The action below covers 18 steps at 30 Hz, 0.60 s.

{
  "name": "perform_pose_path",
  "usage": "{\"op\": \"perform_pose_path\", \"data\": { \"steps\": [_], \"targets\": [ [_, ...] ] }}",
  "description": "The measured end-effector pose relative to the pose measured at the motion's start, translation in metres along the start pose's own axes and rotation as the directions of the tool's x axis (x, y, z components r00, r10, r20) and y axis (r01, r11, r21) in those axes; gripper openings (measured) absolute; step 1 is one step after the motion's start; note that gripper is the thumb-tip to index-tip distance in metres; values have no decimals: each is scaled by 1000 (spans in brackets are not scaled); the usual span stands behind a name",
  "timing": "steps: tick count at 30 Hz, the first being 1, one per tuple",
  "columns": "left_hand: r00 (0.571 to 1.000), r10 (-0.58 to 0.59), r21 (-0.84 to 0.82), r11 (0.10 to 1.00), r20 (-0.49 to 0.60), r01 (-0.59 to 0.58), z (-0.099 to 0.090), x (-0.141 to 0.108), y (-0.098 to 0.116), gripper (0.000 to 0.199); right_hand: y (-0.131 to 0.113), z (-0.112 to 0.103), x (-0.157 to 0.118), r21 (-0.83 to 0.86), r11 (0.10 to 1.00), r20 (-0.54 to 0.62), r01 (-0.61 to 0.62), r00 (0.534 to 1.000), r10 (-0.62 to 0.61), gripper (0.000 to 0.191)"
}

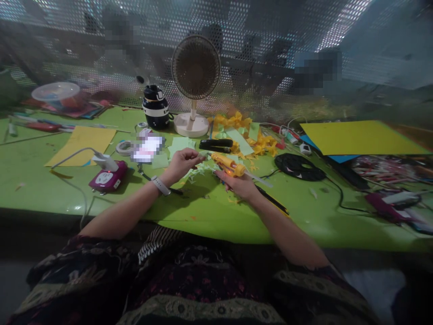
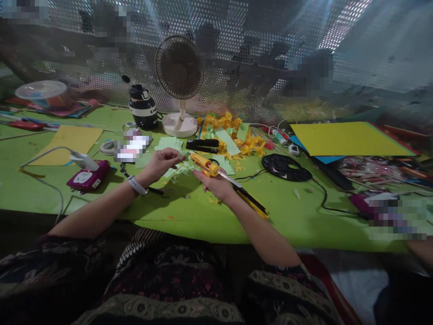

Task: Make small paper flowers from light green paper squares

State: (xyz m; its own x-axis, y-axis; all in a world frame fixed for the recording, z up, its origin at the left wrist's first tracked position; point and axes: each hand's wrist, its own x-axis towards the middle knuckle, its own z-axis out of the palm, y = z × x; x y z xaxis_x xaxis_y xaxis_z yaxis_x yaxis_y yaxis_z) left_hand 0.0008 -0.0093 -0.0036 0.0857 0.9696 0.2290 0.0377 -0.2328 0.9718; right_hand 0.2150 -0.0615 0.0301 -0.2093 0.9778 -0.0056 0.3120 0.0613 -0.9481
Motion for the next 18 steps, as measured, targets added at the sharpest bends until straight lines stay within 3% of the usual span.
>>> {"op": "perform_pose_path", "data": {
  "steps": [8,18],
  "targets": [
    [997,70,51,996,27,-71,-2,0,1,37,0,-1,-1,-16,1000,-11,-6,1000,5,40],
    [998,54,42,998,23,-55,-2,0,2,30,1,-2,0,-34,999,-5,15,1000,-15,43]
  ]
}}
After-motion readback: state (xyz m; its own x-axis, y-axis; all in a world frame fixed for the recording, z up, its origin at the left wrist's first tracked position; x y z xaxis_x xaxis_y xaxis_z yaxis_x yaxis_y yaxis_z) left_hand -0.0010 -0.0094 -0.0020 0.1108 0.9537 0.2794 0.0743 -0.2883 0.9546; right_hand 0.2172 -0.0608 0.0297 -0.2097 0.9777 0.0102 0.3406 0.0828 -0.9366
